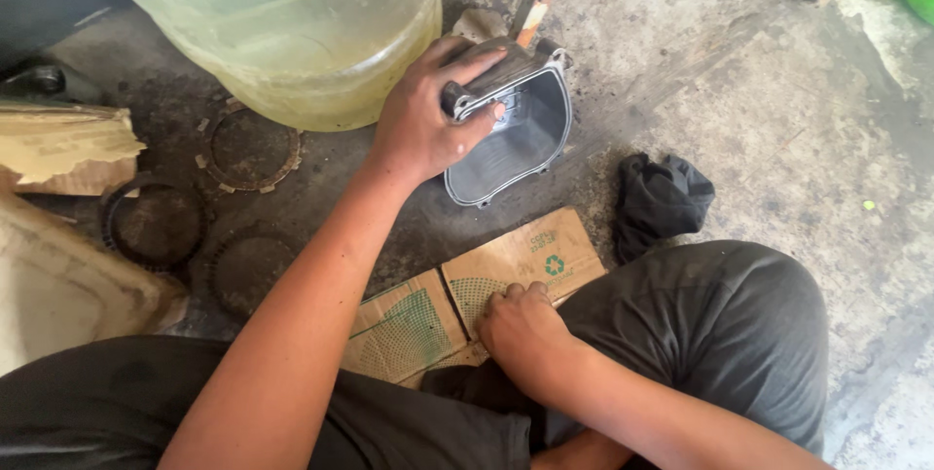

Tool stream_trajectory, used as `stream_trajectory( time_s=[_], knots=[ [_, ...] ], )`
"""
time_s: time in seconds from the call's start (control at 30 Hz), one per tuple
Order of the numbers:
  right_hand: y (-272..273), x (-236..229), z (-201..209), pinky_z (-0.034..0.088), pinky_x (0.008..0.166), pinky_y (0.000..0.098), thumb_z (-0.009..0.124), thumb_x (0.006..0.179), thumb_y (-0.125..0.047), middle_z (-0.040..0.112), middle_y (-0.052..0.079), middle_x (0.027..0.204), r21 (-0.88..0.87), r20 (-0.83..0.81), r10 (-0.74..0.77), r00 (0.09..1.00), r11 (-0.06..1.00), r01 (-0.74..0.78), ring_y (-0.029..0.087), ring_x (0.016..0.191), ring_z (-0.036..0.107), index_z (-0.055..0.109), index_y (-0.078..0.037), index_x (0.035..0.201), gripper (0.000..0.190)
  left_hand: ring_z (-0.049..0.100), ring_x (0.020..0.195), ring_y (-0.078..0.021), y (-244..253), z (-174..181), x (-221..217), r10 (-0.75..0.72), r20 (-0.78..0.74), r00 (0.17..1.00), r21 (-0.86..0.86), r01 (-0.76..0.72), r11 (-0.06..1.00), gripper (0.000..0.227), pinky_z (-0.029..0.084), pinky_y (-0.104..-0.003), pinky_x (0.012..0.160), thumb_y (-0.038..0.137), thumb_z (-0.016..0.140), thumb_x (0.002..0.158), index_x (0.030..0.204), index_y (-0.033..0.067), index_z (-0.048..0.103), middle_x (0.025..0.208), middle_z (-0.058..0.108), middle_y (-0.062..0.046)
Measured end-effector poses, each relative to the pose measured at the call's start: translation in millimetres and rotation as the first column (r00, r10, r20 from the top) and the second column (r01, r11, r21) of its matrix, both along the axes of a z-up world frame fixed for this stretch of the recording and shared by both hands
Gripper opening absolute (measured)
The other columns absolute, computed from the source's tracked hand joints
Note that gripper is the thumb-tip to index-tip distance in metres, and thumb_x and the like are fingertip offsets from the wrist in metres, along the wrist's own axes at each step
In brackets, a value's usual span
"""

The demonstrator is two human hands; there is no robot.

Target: The person cleans a metal automotive housing with a black cloth, wiping the interior and exterior surfaces while sitting near a large plastic container of cleaning liquid.

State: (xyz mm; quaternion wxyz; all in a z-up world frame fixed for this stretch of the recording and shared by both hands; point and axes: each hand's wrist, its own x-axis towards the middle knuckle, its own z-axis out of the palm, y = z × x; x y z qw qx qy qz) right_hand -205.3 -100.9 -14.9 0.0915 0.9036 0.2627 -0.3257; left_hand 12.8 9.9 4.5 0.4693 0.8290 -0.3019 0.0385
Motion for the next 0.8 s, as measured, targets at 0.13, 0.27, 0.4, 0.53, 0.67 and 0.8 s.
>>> stream_trajectory(
  time_s=[0.13,0.27,0.4,0.53,0.67,0.8],
  knots=[
    [0,-1,-3,0.051,0.078,0.0435,0.066,0.087,-0.014,0.068,0.013,0.101,0.022,0.016,0.054,0.998,0.998,-0.055,0.032,0.098,0.065,0.073,-0.006,0.101,0.018,0.064,0.125,-0.0267,0,6,-2,0.001,-0.036,0.999,0.01,0.0,1.0,0.06,0.05,-0.037,0.109,0.013,0.068,0.076,0.135,0.021,0.071,0.143,0.061,-0.008],
    [-8,5,-8,0.052,0.073,0.0448,0.07,0.078,-0.012,0.068,0.013,0.096,0.137,0.138,-0.111,0.984,0.986,0.092,0.033,0.089,0.066,0.072,-0.006,0.103,0.025,0.064,0.119,-0.0277,-4,22,-3,0.059,0.029,0.998,0.168,-0.063,0.984,0.06,0.051,-0.038,0.103,0.009,0.073,0.07,0.129,0.0189,0.073,0.142,0.062,-0.009],
    [-11,7,0,0.052,0.075,0.0432,0.072,0.072,-0.012,0.067,0.013,0.097,0.093,0.126,-0.04,0.991,0.995,0.028,0.032,0.089,0.066,0.074,-0.006,0.099,0.028,0.064,0.107,-0.0269,-9,43,1,0.055,0.14,0.989,0.472,-0.116,0.874,0.055,0.058,-0.036,0.081,0.005,0.072,0.068,0.121,0.0174,0.076,0.14,0.064,-0.005],
    [-5,5,7,0.051,0.079,0.0445,0.07,0.079,-0.012,0.067,0.012,0.098,0.053,0.139,0.099,0.985,0.993,-0.108,0.031,0.093,0.065,0.076,-0.005,0.091,0.016,0.064,0.11,-0.0284,-2,52,-4,0.054,0.232,0.971,0.384,-0.143,0.912,0.047,0.056,-0.041,0.09,0.013,0.077,0.071,0.117,0.0176,0.079,0.138,0.066,-0.004],
    [-2,7,4,0.051,0.076,0.0472,0.069,0.082,-0.014,0.067,0.014,0.098,0.057,0.162,0.114,0.98,0.991,-0.125,0.033,0.091,0.065,0.076,-0.004,0.092,0.016,0.057,0.121,-0.0344,-1,51,-2,-0.05,0.227,0.973,0.39,-0.044,0.92,0.043,0.048,-0.055,0.098,0.032,0.082,0.073,0.115,0.0213,0.079,0.142,0.061,-0.006],
    [-12,20,4,0.052,0.075,0.0485,0.067,0.084,-0.018,0.067,0.016,0.099,0.299,0.092,-0.115,0.989,0.951,0.083,0.036,0.09,0.066,0.07,-0.004,0.098,0.02,0.05,0.131,-0.0392,2,45,1,-0.131,0.205,0.97,0.32,0.06,0.945,0.063,0.041,-0.063,0.104,0.068,0.072,0.083,0.121,0.0188,0.077,0.148,0.056,-0.009]
  ],
)
